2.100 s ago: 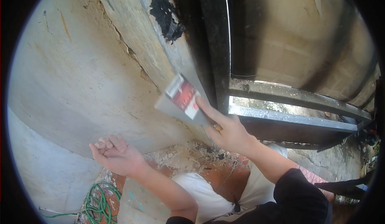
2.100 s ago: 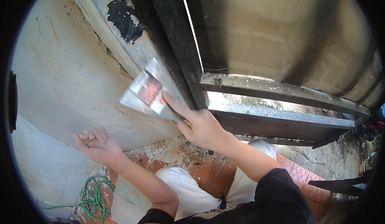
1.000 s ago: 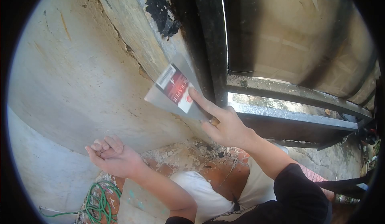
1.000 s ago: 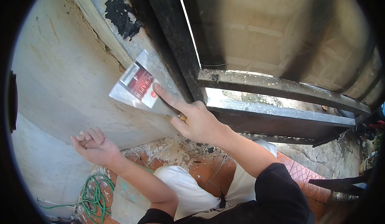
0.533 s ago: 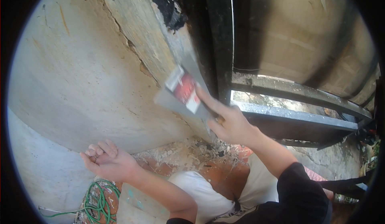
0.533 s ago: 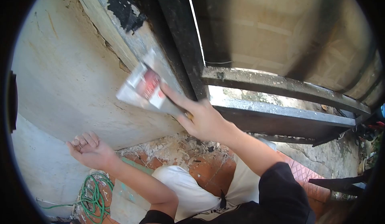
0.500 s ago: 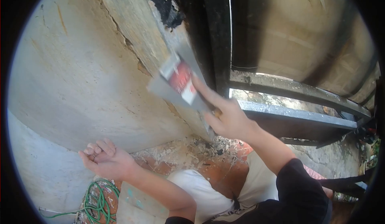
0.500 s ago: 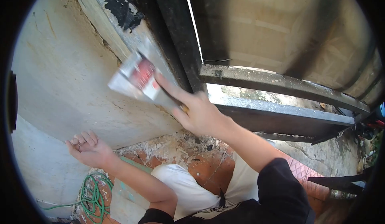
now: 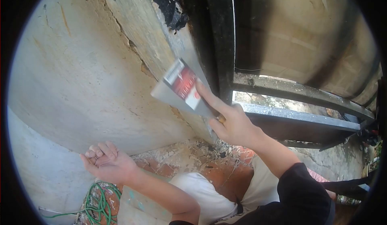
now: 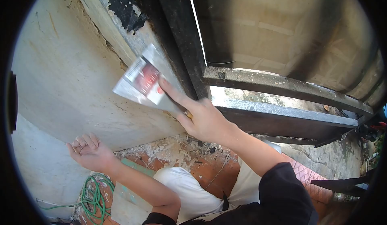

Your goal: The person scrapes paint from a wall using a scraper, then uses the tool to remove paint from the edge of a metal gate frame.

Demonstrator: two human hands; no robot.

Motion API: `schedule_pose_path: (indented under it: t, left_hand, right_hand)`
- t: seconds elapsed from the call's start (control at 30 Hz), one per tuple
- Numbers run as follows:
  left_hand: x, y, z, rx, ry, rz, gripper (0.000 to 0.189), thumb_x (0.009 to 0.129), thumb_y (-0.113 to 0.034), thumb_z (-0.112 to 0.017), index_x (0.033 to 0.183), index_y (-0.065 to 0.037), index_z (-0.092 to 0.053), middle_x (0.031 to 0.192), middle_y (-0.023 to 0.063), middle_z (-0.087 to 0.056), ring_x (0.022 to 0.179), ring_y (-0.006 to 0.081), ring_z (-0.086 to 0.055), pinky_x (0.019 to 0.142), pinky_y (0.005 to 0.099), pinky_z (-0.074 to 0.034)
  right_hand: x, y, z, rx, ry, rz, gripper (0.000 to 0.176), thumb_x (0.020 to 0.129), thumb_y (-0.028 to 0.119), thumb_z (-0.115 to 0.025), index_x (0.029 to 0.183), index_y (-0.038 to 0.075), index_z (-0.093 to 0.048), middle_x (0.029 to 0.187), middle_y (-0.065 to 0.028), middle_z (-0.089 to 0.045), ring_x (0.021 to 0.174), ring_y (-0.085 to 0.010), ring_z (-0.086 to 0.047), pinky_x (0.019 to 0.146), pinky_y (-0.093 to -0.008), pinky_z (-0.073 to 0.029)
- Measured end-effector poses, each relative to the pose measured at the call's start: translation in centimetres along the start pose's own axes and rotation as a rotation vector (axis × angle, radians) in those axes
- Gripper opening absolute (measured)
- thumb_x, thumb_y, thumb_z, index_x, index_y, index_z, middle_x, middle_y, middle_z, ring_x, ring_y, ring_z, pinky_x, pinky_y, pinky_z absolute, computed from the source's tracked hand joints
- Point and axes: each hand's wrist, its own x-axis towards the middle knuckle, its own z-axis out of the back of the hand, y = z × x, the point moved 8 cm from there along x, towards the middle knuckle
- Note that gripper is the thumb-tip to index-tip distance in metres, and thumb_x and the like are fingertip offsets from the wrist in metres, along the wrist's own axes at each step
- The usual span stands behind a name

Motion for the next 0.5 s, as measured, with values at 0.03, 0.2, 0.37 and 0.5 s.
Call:
schedule_pose_path:
  t: [0.03,0.2,0.37,0.5]
  left_hand:
    - [0.0,-0.1,-0.1,-0.006,0.019,-0.009,0.036,0.102,-0.031,-0.046,0.072,-0.011,-0.049,0.065,0.0002,-0.05,0.044,0.0109,-0.031,0.042,0.0259,-0.024]
    - [-0.3,0.2,-0.3,-0.002,-0.012,-0.017,0.035,0.102,-0.03,-0.045,0.073,-0.011,-0.049,0.065,0.0004,-0.051,0.044,0.0113,-0.031,0.042,0.026,-0.024]
    - [-0.4,0.1,-0.4,-0.034,0.034,-0.031,0.034,0.102,-0.028,-0.045,0.074,-0.011,-0.051,0.065,0.0004,-0.051,0.044,0.0113,-0.031,0.042,0.0263,-0.024]
    - [-0.7,0.7,-0.8,-0.034,0.073,0.044,0.034,0.102,-0.029,-0.044,0.075,-0.011,-0.052,0.065,0.0008,-0.051,0.044,0.0115,-0.032,0.042,0.0264,-0.025]
  right_hand:
    - [-0.2,0.3,-0.1,-0.041,-0.002,0.062,0.083,0.082,0.0,-0.051,0.155,0.026,-0.022,0.09,-0.0307,-0.066,0.065,-0.0454,-0.064,0.069,-0.043,-0.056]
    - [1.3,1.0,1.0,-0.025,-0.04,0.029,0.084,0.081,-0.001,-0.052,0.155,0.026,-0.023,0.102,-0.0307,-0.065,0.068,-0.0456,-0.064,0.07,-0.0432,-0.057]
    - [-1.4,-0.3,-0.1,-0.108,0.14,-0.102,0.084,0.082,-0.001,-0.052,0.155,0.026,-0.022,0.105,-0.0305,-0.064,0.07,-0.0465,-0.063,0.071,-0.0445,-0.057]
    - [1.7,2.4,1.1,-0.007,0.065,-0.055,0.085,0.081,-0.002,-0.052,0.155,0.027,-0.021,0.11,-0.0298,-0.063,0.07,-0.0457,-0.064,0.072,-0.044,-0.057]
